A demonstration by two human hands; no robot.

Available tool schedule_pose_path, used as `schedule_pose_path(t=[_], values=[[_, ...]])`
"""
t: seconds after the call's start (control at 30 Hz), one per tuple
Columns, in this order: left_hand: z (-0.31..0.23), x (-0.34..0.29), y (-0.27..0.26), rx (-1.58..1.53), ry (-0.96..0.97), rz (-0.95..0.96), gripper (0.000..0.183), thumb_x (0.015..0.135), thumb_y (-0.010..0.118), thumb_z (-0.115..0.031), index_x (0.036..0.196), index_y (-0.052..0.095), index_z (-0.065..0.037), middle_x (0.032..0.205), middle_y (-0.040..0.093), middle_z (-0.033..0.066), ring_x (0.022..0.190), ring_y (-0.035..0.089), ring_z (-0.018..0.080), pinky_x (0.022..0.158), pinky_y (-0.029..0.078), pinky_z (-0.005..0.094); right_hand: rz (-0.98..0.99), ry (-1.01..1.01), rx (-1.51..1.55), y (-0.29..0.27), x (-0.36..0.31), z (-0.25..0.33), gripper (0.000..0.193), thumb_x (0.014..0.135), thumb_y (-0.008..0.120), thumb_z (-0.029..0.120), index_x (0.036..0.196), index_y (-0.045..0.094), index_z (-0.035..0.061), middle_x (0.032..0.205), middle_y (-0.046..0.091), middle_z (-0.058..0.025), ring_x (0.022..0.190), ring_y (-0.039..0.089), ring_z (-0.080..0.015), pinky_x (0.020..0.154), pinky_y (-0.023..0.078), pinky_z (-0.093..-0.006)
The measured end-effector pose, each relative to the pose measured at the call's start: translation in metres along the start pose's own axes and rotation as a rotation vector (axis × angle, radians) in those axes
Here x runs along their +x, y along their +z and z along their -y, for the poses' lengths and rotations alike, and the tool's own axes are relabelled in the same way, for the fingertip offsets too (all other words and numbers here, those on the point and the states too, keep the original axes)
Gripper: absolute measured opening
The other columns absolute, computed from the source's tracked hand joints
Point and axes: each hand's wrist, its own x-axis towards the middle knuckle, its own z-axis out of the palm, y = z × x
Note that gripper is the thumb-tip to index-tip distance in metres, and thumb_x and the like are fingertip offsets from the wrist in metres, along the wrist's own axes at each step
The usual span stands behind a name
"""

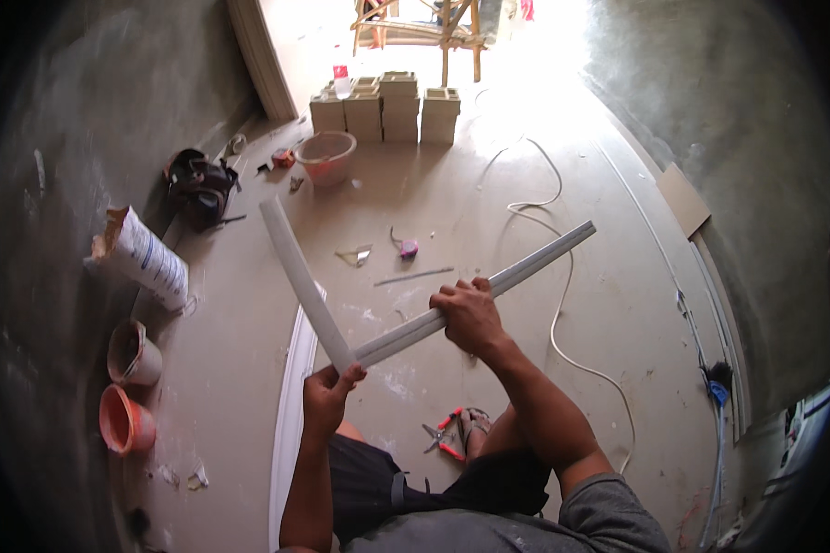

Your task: The person uses red-handled tin snips to cut a white PVC profile into smaller sections. They then fit the cut pieces together to form a corner joint and inspect the alignment.

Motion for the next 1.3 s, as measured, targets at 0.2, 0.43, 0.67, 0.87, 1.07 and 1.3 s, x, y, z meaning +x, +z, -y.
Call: schedule_pose_path(t=[0.2,0.43,0.67,0.87,1.07,1.3], values=[[-0.01,0.015,-0.005,0.054,0.086,0.083,0.052,0.1,0.061,-0.045,0.11,0.07,0.005,0.099,0.075,0.016,0.097,0.073,0.0228,0.088,0.055,0.0349,0.023,0.07,0.042,-0.004,0.0,0.005,0.023,0.075,0.06,-0.003,0.09,0.069,0.0138,0.088,0.067,-0.003,0.094,0.064,-0.0254,0.09,0.038,-0.0436],[-0.007,0.016,-0.01,-0.163,0.098,0.021,0.067,0.104,0.038,-0.06,0.128,0.059,-0.001,0.123,0.067,0.0172,0.109,0.069,0.0277,0.092,0.054,0.0388,-0.03,0.126,0.084,0.002,-0.002,0.008,0.023,0.076,0.062,-0.003,0.092,0.069,0.0121,0.09,0.066,-0.0029,0.092,0.064,-0.025,0.087,0.04,-0.0423],[-0.039,0.045,-0.021,-0.2,0.104,-0.076,0.074,0.103,0.037,-0.063,0.144,0.048,-0.002,0.136,0.059,0.0163,0.118,0.061,0.027,0.1,0.049,0.0421,0.003,0.135,0.061,-0.002,-0.001,0.01,0.024,0.076,0.062,-0.002,0.093,0.069,0.0124,0.088,0.066,-0.004,0.091,0.065,-0.0248,0.087,0.041,-0.0418],[-0.063,0.069,-0.029,-0.123,0.066,0.042,0.076,0.102,0.039,-0.063,0.145,0.045,0.0,0.131,0.061,0.0181,0.107,0.064,0.0225,0.09,0.054,0.0376,0.028,0.044,0.079,-0.001,-0.002,0.027,0.019,0.074,0.063,0.002,0.089,0.067,0.0123,0.083,0.064,-0.0039,0.089,0.065,-0.027,0.079,0.047,-0.0461],[-0.052,0.07,-0.032,-0.308,0.041,0.071,0.069,0.103,0.039,-0.061,0.133,0.05,-0.001,0.093,0.063,0.0096,0.074,0.061,0.0167,0.077,0.056,0.0366,0.033,-0.087,0.064,-0.004,-0.009,0.045,0.008,0.073,0.068,0.011,0.081,0.066,0.0121,0.076,0.063,-0.0046,0.076,0.066,-0.0268,0.068,0.052,-0.0422],[-0.04,0.046,-0.027,-0.371,0.062,-0.039,0.053,0.108,0.036,-0.049,0.119,0.052,0.0,0.078,0.054,0.005,0.069,0.054,0.0132,0.073,0.053,0.0313,0.045,-0.144,-0.011,0.005,-0.015,0.045,0.009,0.069,0.068,0.01,0.077,0.063,0.0106,0.071,0.063,-0.0052,0.068,0.067,-0.0279,0.063,0.053,-0.0412]])
